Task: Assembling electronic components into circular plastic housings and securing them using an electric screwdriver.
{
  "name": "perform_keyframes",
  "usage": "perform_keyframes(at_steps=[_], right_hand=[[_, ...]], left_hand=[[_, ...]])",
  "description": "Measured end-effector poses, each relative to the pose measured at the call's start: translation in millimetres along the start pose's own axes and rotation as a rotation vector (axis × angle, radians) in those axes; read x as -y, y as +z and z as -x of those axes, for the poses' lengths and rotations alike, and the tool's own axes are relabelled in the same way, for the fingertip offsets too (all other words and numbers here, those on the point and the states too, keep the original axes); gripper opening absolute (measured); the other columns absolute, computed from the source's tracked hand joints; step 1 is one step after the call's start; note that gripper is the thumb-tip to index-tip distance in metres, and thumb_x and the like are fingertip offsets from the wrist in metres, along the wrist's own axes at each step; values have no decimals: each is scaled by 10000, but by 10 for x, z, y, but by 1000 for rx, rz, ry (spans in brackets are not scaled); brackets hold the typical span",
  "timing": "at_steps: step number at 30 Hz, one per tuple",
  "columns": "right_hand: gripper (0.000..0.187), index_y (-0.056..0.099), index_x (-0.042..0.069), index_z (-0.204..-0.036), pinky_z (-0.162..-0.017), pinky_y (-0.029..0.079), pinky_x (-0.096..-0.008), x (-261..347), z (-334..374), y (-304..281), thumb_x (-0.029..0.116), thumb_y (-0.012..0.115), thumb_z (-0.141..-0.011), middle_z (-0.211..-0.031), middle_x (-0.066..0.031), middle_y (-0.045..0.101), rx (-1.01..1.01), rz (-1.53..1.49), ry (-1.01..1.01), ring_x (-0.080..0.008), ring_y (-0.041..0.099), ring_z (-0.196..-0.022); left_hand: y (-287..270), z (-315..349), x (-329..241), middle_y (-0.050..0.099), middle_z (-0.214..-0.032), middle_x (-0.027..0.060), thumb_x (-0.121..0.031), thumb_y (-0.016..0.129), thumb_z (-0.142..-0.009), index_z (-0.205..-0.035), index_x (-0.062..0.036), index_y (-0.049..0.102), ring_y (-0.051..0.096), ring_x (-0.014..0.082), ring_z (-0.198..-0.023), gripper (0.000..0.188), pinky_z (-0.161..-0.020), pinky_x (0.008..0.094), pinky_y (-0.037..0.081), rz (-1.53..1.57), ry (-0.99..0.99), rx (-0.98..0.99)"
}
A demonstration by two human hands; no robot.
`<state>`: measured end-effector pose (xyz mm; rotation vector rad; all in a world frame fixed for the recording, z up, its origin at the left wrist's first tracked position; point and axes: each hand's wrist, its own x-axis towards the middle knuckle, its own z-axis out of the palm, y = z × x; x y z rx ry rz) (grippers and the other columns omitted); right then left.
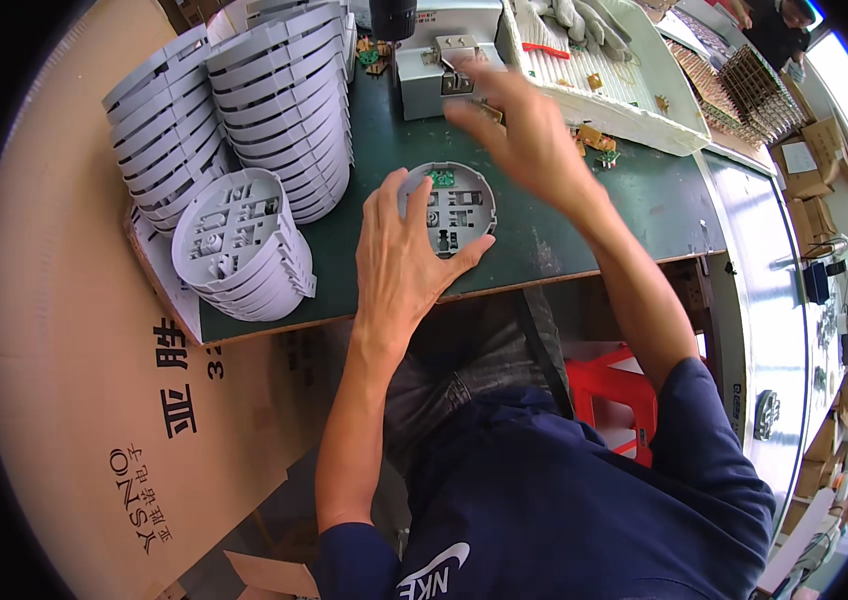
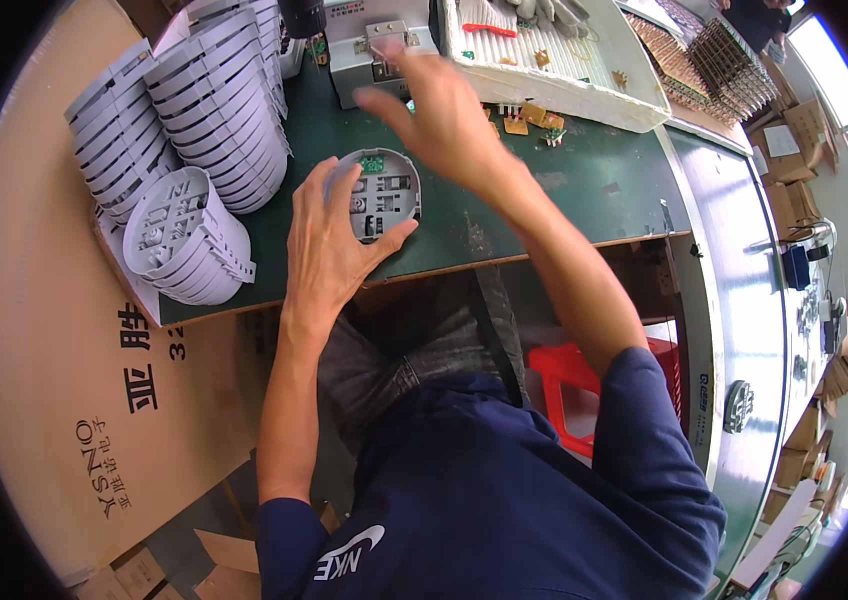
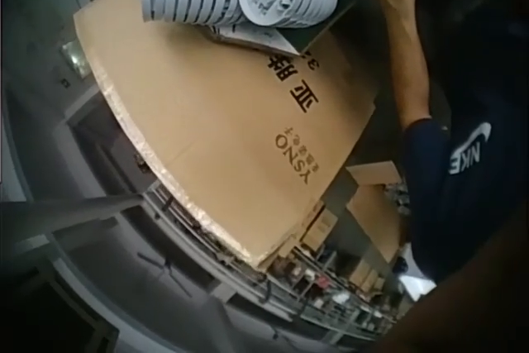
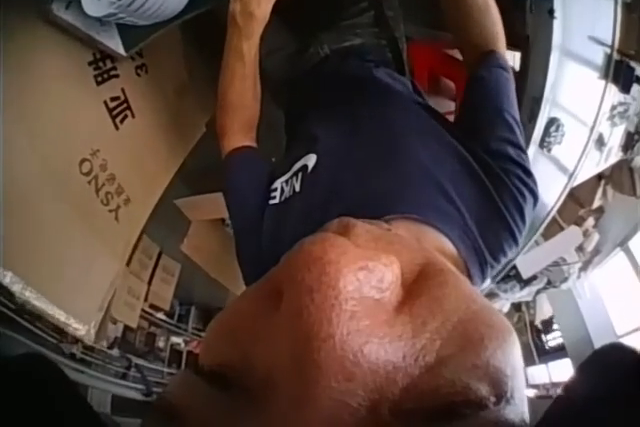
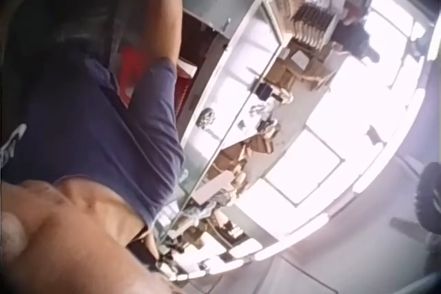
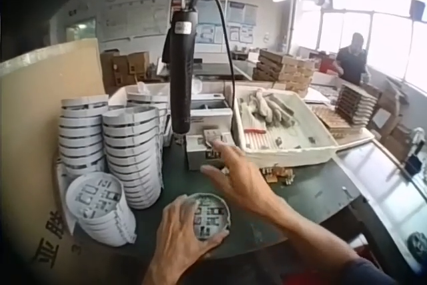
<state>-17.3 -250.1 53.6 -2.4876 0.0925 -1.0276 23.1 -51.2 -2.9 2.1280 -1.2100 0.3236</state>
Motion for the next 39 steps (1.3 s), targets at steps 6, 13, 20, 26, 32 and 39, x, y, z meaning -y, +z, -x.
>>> perform_keyframes(at_steps=[6,13,20,26,32,39], right_hand=[[561,622,-6,-1177,-780,499,-287,404,-1368,10,527,646,-1004,-1012,-83,657,89,-642,116,-134,609,-927],[536,600,-53,-1212,-748,556,-295,364,-1382,-119,398,745,-961,-1073,-124,688,-72,-1242,-11,-189,662,-939],[362,561,45,-1037,-587,475,-268,182,-1336,-274,332,761,-948,-751,-4,594,-212,-894,149,-97,557,-637],[340,564,67,-989,-539,428,-270,-181,-1384,31,332,769,-929,-697,15,553,-137,-812,239,-82,512,-585],[314,587,60,-930,-534,442,-255,249,-950,-174,318,765,-935,-691,12,568,-166,-784,213,-78,542,-589],[239,619,46,-979,-543,447,-257,366,-577,-49,250,743,-967,-676,-2,585,-19,-1010,204,-85,556,-578]], left_hand=[[33,5,-7,479,-1416,223,-575,815,-779,-1313,42,585,486,399,-1274,848,-1062,482,460,33,-31,-5],[7,-17,-41,469,-1434,218,-560,818,-785,-1326,39,586,475,391,-1297,840,-1076,479,456,85,-63,19],[-30,27,-10,466,-1445,213,-554,816,-791,-1334,38,587,471,386,-1306,836,-1082,477,452,87,-94,25],[-14,-6,-48,467,-1449,205,-556,818,-787,-1348,39,581,467,382,-1310,852,-1085,474,450,110,-114,50],[0,-6,-33,465,-1451,204,-557,818,-787,-1342,37,585,471,385,-1304,846,-1081,478,451,86,-109,44],[25,-19,-25,461,-1445,207,-571,808,-798,-1342,17,567,471,399,-1297,836,-1072,492,456,60,-76,28]])
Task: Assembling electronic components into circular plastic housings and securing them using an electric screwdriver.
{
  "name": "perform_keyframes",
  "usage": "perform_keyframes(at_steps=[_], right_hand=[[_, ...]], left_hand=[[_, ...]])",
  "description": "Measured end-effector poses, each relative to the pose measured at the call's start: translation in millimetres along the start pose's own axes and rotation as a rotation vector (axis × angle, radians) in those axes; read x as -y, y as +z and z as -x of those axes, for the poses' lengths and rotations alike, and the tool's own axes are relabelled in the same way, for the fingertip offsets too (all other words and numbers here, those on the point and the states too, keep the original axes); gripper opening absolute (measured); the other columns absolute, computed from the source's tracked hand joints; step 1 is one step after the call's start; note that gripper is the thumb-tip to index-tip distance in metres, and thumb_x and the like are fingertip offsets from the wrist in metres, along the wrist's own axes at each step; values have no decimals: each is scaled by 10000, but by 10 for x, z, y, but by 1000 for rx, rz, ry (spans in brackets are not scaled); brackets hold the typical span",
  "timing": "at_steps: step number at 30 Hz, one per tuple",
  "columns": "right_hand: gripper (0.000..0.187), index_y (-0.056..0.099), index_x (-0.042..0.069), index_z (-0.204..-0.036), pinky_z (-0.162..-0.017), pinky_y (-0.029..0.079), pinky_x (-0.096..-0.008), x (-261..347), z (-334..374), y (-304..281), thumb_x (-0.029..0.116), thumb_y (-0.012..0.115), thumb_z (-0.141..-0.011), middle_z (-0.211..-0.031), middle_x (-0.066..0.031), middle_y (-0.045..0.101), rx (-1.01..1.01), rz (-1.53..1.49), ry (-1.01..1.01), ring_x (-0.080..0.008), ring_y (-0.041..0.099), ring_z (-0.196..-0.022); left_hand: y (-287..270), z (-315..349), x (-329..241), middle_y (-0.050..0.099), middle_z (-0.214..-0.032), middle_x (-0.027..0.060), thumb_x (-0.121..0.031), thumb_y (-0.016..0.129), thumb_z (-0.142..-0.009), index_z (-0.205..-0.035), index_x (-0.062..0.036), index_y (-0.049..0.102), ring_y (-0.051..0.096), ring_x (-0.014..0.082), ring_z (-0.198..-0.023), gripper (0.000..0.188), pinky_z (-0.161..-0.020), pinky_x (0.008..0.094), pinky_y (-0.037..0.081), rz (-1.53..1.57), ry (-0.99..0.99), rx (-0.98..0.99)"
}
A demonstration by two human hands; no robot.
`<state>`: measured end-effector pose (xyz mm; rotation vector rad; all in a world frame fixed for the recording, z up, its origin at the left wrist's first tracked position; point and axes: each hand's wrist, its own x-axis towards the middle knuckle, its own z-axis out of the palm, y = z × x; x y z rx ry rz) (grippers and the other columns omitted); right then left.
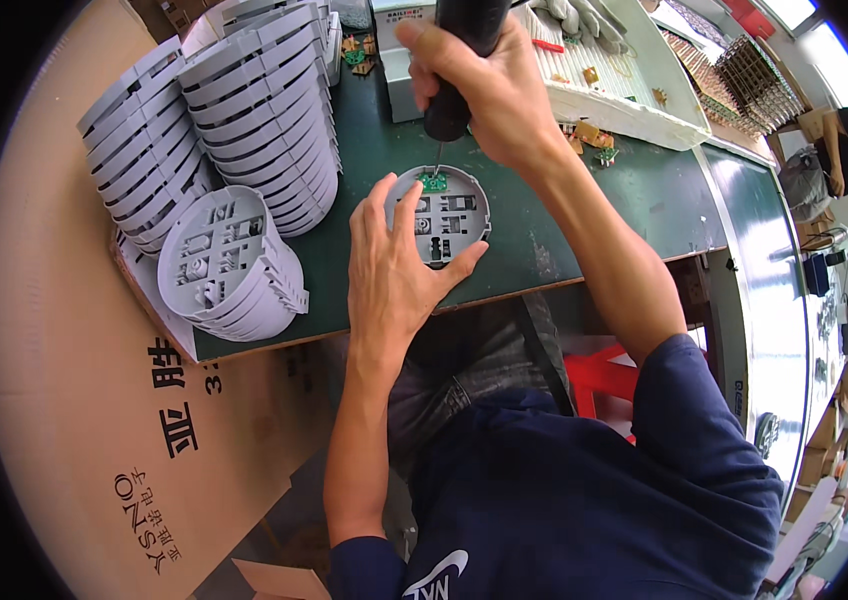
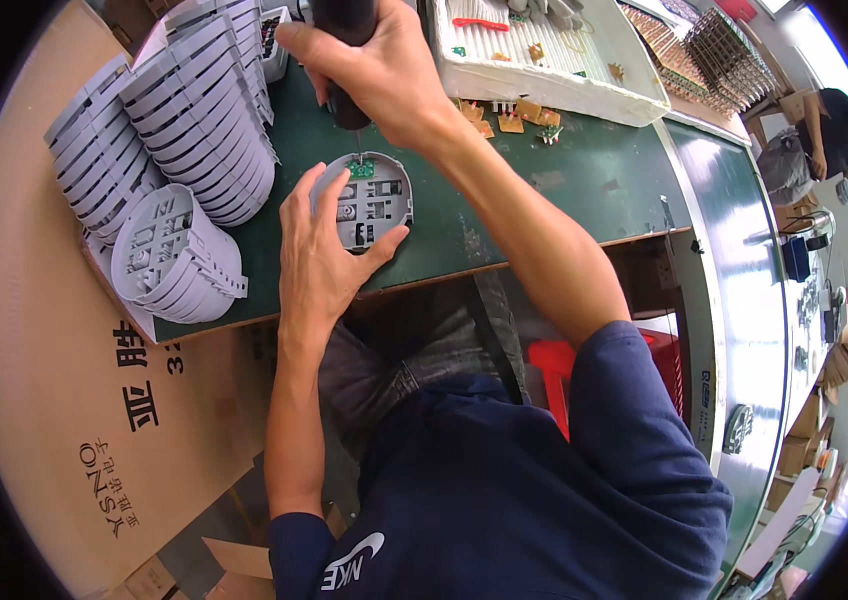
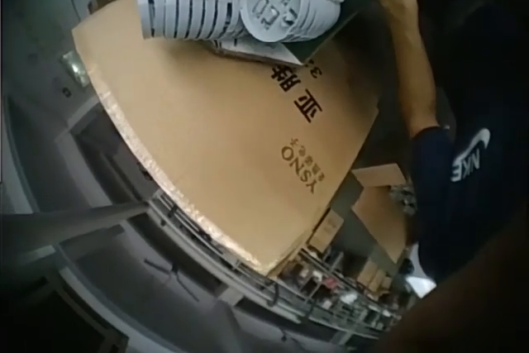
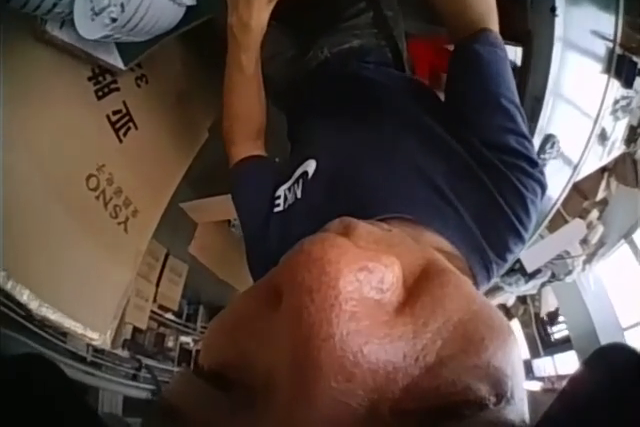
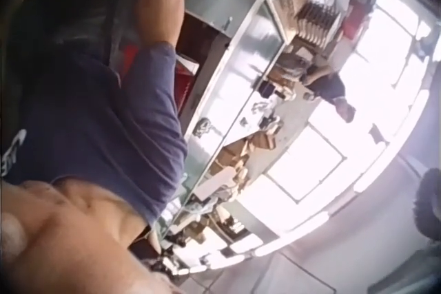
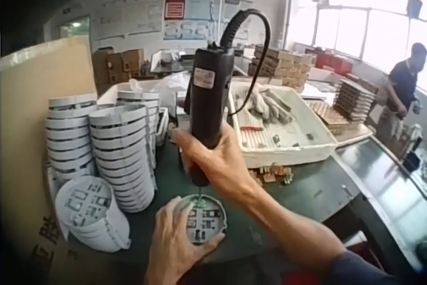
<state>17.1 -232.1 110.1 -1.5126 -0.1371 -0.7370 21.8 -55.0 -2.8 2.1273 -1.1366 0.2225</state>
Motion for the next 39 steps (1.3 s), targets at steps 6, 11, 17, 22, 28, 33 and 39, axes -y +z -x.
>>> perform_keyframes(at_steps=[6,11,17,22,28,33,39], right_hand=[[397,581,9,-1224,-546,447,-257,-28,68,56,263,749,-970,-714,3,592,-9,-22,42,-78,564,-592],[459,551,12,-1277,-550,450,-251,-108,79,57,277,758,-964,-729,5,596,35,15,-4,-76,563,-593],[376,584,43,-1120,-541,440,-251,-179,68,-51,307,783,-941,-713,5,590,145,90,106,-81,560,-589],[386,582,48,-1106,-523,430,-255,-81,105,18,317,795,-929,-704,6,583,87,-6,140,-79,546,-584],[398,583,45,-1114,-520,431,-253,-5,96,99,322,799,-927,-703,6,582,90,61,185,-70,543,-591],[519,557,18,-1404,-685,512,-299,-181,39,132,240,733,-969,-815,-63,677,145,154,50,-134,644,-720],[560,599,-3,-1359,-617,472,-257,-92,-52,90,329,771,-942,-705,-7,614,66,207,4,-84,593,-636]], left_hand=[[-3,7,-18,460,-1438,211,-571,811,-798,-1342,12,565,470,401,-1296,834,-1070,495,462,3,0,-1],[-12,23,3,460,-1436,212,-571,810,-800,-1340,9,564,470,401,-1297,830,-1068,494,464,2,12,-10],[20,20,-23,463,-1427,212,-563,810,-804,-1339,9,559,473,402,-1292,823,-1062,500,465,13,-4,5],[28,12,-7,465,-1459,208,-517,838,-792,-1368,-27,548,481,417,-1288,810,-1046,499,478,10,2,-6],[29,1,28,470,-1448,213,-492,850,-788,-1364,-25,550,484,430,-1276,800,-1049,502,472,28,15,-36],[3,14,31,464,-1439,232,-512,840,-785,-1344,16,543,479,432,-1278,825,-1064,510,456,15,28,-57],[-308,181,-162,520,-1405,223,-490,850,-781,-1355,13,574,499,403,-1291,812,-1076,503,437,34,141,-236]])
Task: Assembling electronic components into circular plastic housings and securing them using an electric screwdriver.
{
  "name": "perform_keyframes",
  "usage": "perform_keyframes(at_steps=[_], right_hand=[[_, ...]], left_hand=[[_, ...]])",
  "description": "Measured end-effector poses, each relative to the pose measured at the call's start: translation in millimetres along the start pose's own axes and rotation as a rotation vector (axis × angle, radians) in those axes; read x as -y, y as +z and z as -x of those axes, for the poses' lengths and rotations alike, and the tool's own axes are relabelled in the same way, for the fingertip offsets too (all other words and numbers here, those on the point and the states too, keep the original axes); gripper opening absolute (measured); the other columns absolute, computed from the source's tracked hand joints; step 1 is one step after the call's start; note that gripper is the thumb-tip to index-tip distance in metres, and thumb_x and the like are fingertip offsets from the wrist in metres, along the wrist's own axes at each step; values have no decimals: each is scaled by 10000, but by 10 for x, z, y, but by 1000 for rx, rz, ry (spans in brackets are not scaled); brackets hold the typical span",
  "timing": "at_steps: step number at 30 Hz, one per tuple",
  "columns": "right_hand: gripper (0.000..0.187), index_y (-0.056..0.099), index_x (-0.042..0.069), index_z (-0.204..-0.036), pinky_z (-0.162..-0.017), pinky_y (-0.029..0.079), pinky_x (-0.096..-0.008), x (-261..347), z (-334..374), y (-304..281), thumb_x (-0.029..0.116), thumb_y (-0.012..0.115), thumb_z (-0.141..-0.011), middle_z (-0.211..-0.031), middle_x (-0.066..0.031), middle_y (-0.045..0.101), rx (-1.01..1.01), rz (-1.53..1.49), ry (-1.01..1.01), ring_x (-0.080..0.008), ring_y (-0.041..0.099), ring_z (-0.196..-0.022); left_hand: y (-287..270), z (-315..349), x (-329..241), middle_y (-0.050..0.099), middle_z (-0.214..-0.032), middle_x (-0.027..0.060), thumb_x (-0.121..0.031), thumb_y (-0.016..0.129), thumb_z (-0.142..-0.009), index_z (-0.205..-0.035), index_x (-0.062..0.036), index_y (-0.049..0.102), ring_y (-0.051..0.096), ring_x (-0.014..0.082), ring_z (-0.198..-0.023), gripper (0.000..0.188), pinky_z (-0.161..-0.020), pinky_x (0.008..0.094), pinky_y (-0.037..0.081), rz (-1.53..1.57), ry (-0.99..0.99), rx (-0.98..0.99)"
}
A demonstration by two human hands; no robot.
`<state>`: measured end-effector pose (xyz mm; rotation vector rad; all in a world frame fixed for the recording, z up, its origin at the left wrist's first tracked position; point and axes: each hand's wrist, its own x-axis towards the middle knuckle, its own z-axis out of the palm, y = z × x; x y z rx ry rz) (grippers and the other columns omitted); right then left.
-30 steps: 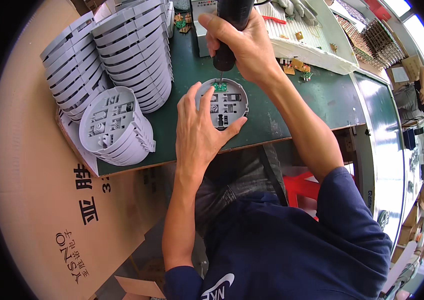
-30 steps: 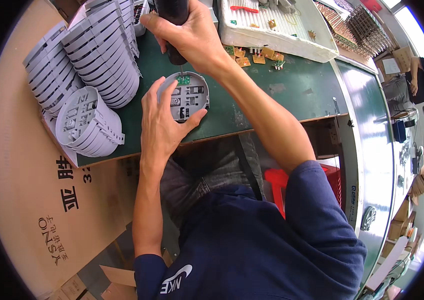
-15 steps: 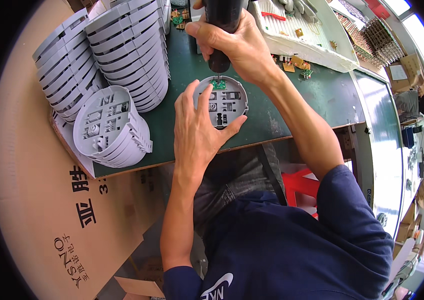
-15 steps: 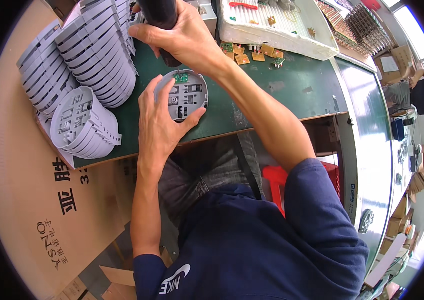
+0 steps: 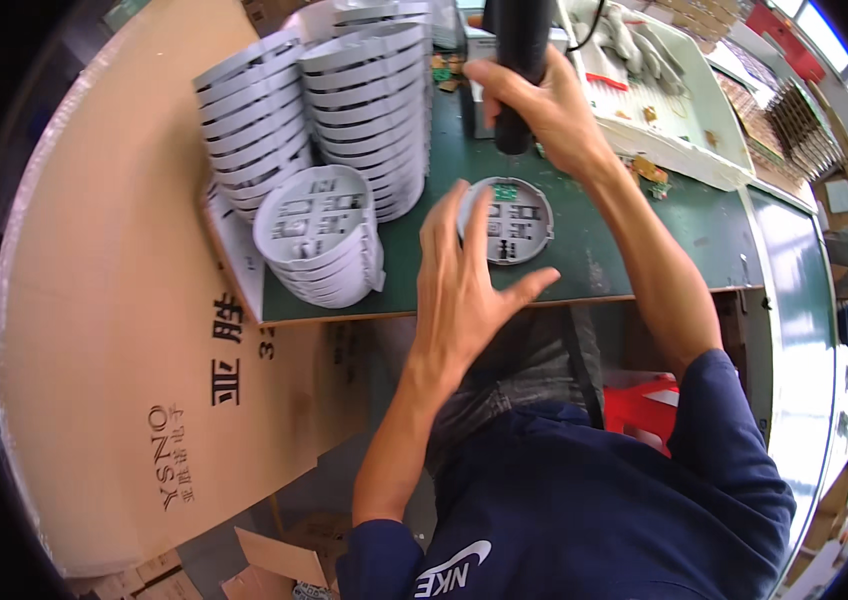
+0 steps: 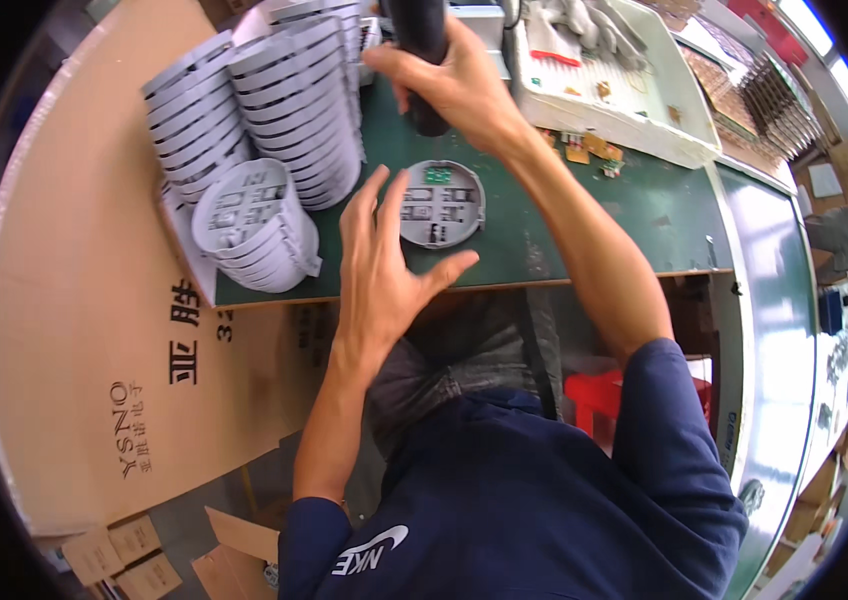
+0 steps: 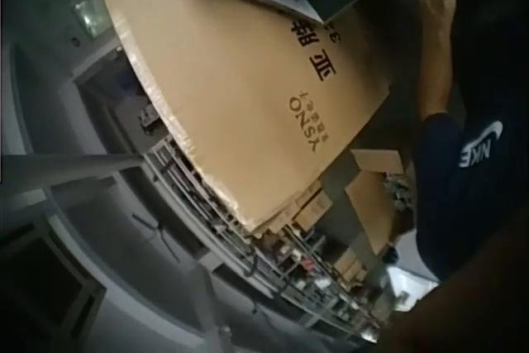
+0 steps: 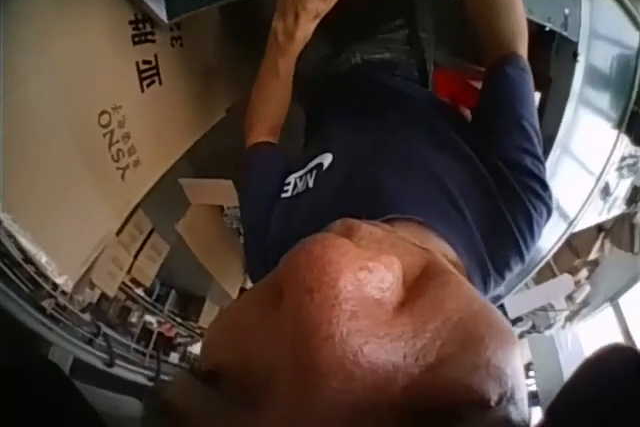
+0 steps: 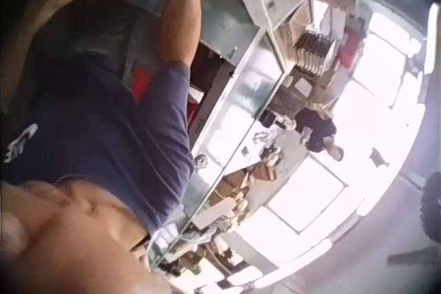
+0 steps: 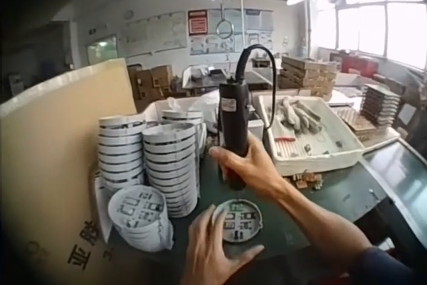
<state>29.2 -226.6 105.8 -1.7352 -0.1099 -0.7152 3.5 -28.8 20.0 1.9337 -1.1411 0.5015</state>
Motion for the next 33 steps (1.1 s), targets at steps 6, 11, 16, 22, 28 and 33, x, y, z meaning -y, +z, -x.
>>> perform_keyframes(at_steps=[6,11,16,22,28,33], right_hand=[[395,621,14,-1101,-532,452,-256,-13,-135,-126,345,775,-952,-709,-4,621,-25,-48,61,-84,567,-593],[543,566,0,-1396,-802,519,-270,191,39,20,316,727,-985,-956,-61,693,-74,121,-57,-108,662,-873],[659,429,10,-1500,-1052,475,-377,-4,711,34,274,727,-975,-1323,-145,632,-7,473,-20,-261,602,-1243],[738,516,43,-1422,-1209,333,-523,17,1567,222,321,828,-813,-1475,-181,518,323,1068,-140,-433,442,-1403],[539,637,74,-1294,-1077,487,-488,-56,1764,-248,64,786,-776,-1280,-150,663,253,1010,-291,-365,637,-1177],[367,558,4,-1413,-711,525,-291,4,2007,-1237,94,563,-1057,-977,-70,691,-569,769,173,-133,636,-823]], left_hand=[[-1264,-426,-121,597,-1199,135,-423,896,-757,-1147,-91,665,539,366,-1179,561,-979,514,467,-355,-180,-158],[-1378,-598,180,610,-1194,273,-602,870,-706,-1233,55,588,554,411,-1165,888,-988,506,481,-519,-386,229],[-1323,-521,234,606,-1214,265,-513,876,-744,-1265,29,579,553,410,-1157,809,-1001,512,465,-534,-368,171],[-1340,-526,128,583,-1291,229,-448,889,-747,-1313,-31,581,548,390,-1187,768,-1024,503,449,-435,-200,-140],[-1143,-393,-206,377,-1519,387,-710,439,-974,-1593,-68,320,474,548,-1323,899,-1013,618,492,1478,-434,-202],[-681,-230,-92,217,-1590,416,-753,485,-946,-1614,-85,296,425,594,-1358,964,-1080,620,464,2150,-726,152]])
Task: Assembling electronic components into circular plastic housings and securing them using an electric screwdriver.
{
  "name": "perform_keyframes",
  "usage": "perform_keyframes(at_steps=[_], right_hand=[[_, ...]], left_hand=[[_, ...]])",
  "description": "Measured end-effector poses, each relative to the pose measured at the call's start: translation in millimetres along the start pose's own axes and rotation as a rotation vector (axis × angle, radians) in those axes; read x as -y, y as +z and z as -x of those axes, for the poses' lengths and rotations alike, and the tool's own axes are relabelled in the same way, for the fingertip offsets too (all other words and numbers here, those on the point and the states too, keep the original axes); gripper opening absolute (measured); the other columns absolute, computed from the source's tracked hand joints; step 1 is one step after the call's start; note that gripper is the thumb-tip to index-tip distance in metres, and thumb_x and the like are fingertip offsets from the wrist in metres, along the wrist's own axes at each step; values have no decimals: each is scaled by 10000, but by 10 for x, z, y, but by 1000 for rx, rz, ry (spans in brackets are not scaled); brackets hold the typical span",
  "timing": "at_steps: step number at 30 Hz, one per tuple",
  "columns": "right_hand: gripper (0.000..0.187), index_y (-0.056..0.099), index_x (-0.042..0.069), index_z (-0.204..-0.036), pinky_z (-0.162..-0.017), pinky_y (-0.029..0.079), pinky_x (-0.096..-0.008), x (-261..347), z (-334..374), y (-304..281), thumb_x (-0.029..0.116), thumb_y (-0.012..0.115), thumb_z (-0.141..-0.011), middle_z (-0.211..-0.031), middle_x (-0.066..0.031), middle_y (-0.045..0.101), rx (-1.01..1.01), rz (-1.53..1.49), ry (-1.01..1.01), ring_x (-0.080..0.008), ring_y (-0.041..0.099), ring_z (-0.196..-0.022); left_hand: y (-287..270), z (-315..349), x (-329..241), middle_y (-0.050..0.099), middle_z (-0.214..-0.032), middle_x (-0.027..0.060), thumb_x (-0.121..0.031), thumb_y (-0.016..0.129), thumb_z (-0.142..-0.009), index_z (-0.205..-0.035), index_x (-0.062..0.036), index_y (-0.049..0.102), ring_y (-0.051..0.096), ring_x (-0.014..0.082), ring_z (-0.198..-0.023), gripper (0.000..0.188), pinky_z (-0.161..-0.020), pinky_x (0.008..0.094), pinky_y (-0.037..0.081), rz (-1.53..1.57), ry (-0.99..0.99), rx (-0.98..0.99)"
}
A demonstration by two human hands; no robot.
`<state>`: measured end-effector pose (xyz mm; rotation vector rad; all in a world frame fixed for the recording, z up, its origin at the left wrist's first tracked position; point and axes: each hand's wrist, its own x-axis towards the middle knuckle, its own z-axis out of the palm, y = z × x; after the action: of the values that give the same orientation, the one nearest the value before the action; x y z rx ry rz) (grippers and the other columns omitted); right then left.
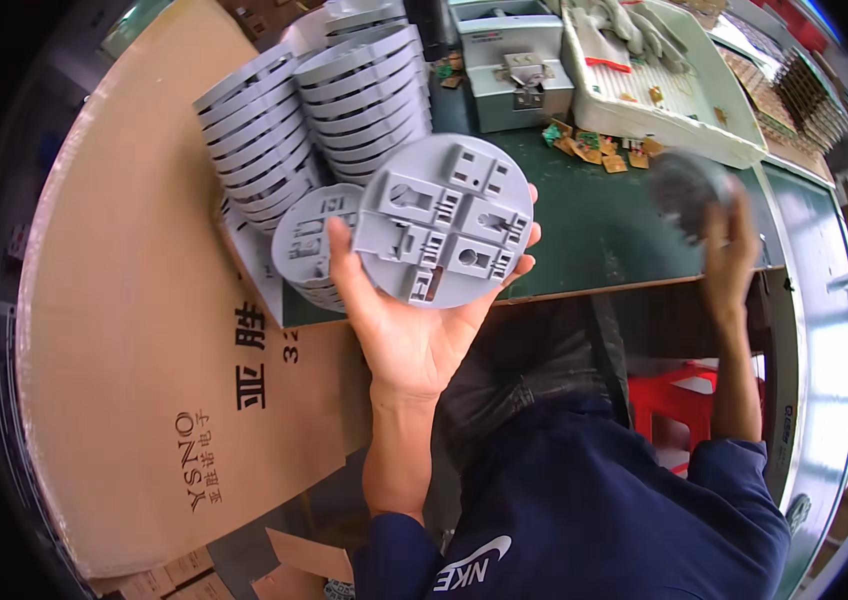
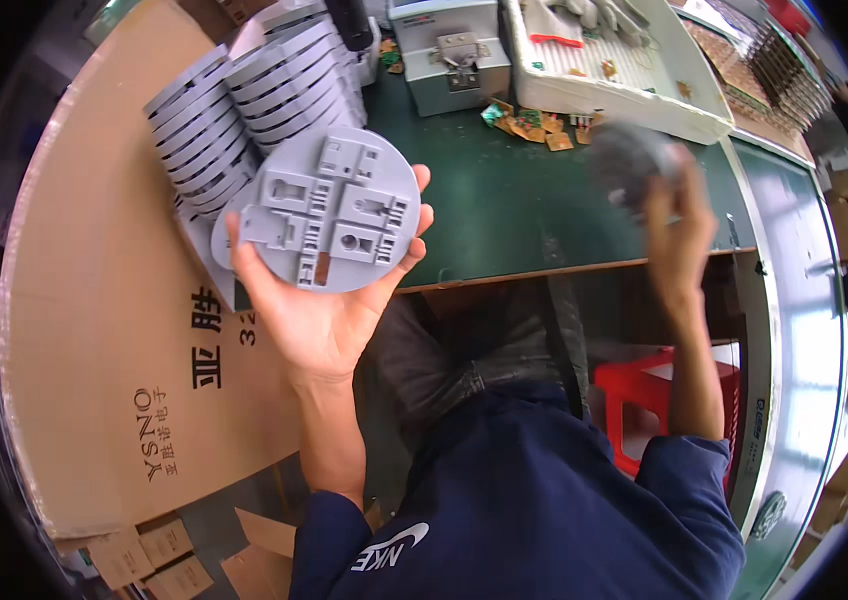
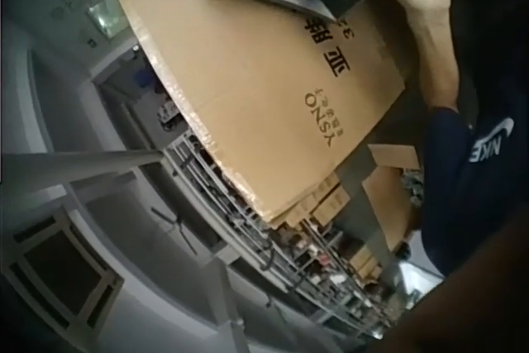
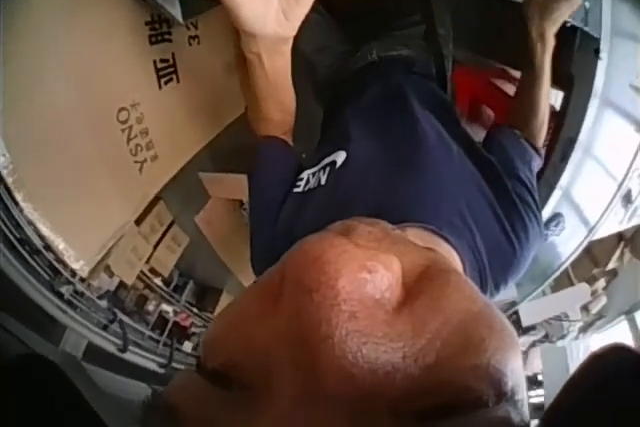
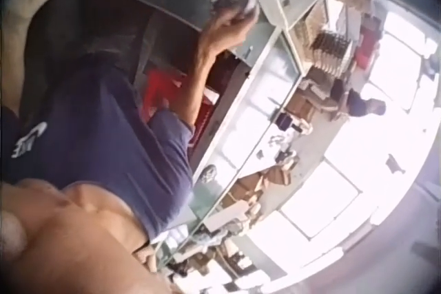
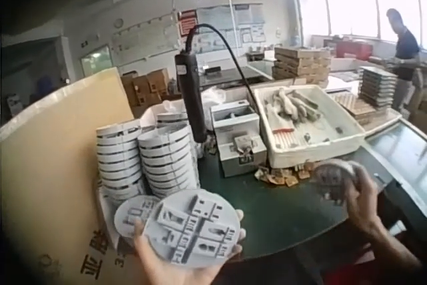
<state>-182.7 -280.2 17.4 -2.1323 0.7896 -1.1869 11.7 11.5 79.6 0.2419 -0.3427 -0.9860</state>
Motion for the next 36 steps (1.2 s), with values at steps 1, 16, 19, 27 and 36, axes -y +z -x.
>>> perform_keyframes(at_steps=[1,16,19,27,36], right_hand=[[371,561,18,-1428,-709,507,-267,-275,-203,-230,147,537,-1081,-942,-40,677,-172,85,-106,-120,613,-796],[466,595,201,-1447,-1084,456,-478,-2539,-41,-3064,419,547,-1039,-1317,-197,673,-453,1441,357,-359,636,-1218],[401,603,170,-1442,-912,555,-379,-1521,-374,-2301,210,564,-1045,-1311,-153,692,-367,742,139,-278,674,-1154],[383,673,63,-1259,-837,563,-388,-54,-449,454,252,750,-935,-1078,-152,713,365,293,-233,-293,701,-965],[409,667,1,-1183,-836,545,-398,69,-481,785,295,770,-918,-1041,-164,686,390,325,-205,-311,681,-953]], left_hand=[[-70,-13,31,212,-1596,411,-758,474,-950,-1608,-74,304,440,583,-1350,964,-1081,605,468,26,-32,-6],[-249,-255,249,690,-1242,141,-667,436,-1028,-1401,-27,553,688,289,-1067,749,-926,454,536,-272,-14,-277],[-308,-293,312,685,-1252,121,-651,454,-1032,-1410,-22,547,671,262,-1109,739,-952,436,519,-381,22,-272],[-725,-438,603,427,-1506,291,-542,836,-797,-1430,-40,540,394,456,-1386,861,-1137,555,327,-2091,455,-124],[-643,-384,619,487,-1468,261,-380,772,-917,-1372,-3,582,451,433,-1354,620,-1089,521,401,-1912,766,-82]])
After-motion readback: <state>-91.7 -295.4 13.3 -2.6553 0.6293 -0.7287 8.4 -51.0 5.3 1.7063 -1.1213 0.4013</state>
